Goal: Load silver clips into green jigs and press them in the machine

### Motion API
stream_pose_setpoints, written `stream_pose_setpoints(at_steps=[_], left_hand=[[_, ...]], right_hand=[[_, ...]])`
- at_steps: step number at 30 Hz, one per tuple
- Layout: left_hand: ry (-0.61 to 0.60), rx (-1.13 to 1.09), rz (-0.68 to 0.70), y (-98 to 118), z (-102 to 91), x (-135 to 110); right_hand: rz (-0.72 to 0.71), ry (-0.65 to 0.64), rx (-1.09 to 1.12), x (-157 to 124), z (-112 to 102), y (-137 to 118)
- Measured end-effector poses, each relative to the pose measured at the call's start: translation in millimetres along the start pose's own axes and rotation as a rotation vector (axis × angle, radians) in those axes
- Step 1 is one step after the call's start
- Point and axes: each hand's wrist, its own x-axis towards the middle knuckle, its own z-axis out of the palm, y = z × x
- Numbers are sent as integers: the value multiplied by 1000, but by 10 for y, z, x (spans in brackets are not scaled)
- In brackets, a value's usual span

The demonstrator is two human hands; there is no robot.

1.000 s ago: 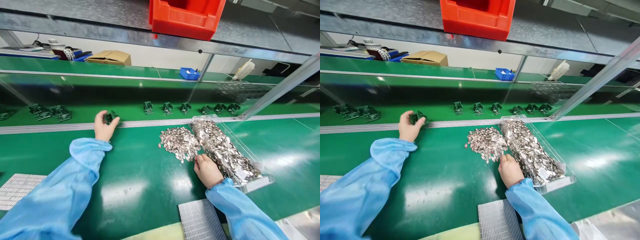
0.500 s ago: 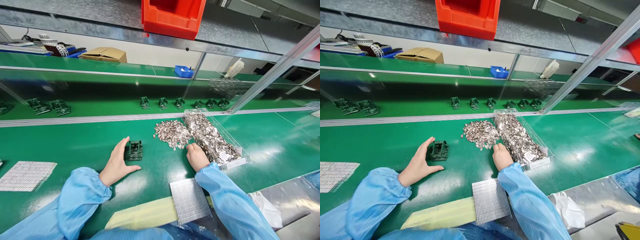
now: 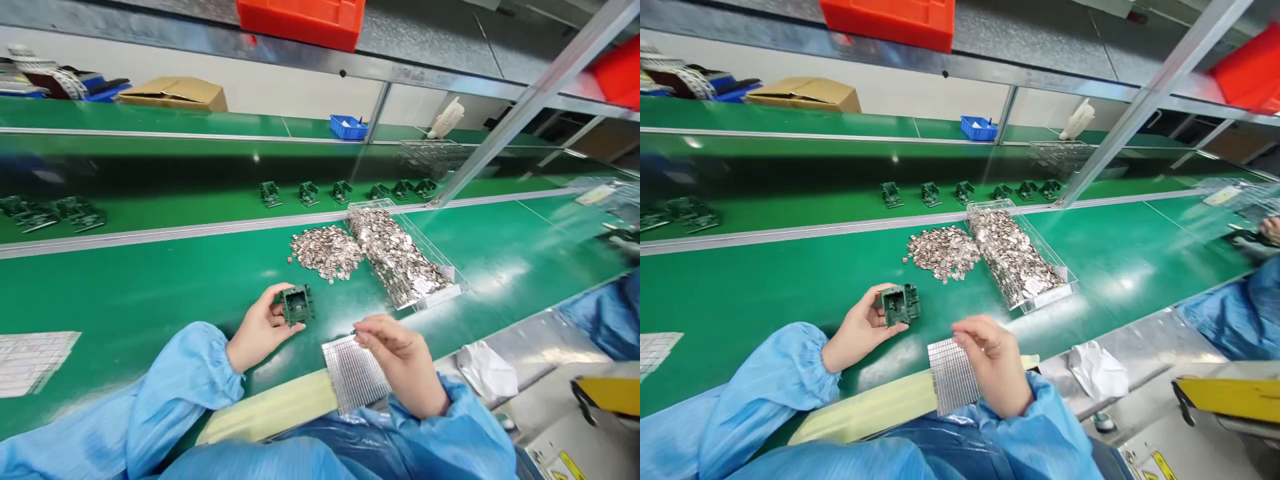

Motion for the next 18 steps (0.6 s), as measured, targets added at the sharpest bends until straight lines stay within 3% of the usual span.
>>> stream_pose_setpoints(at_steps=[3,6,18], left_hand=[[-151,-149,-33,94,384,-55],[-257,-211,-39,117,558,-106],[-415,-58,21,31,499,-205]], right_hand=[[151,155,178,-223,101,-23],[225,302,260,-324,196,-7],[264,294,119,-331,457,-16]])
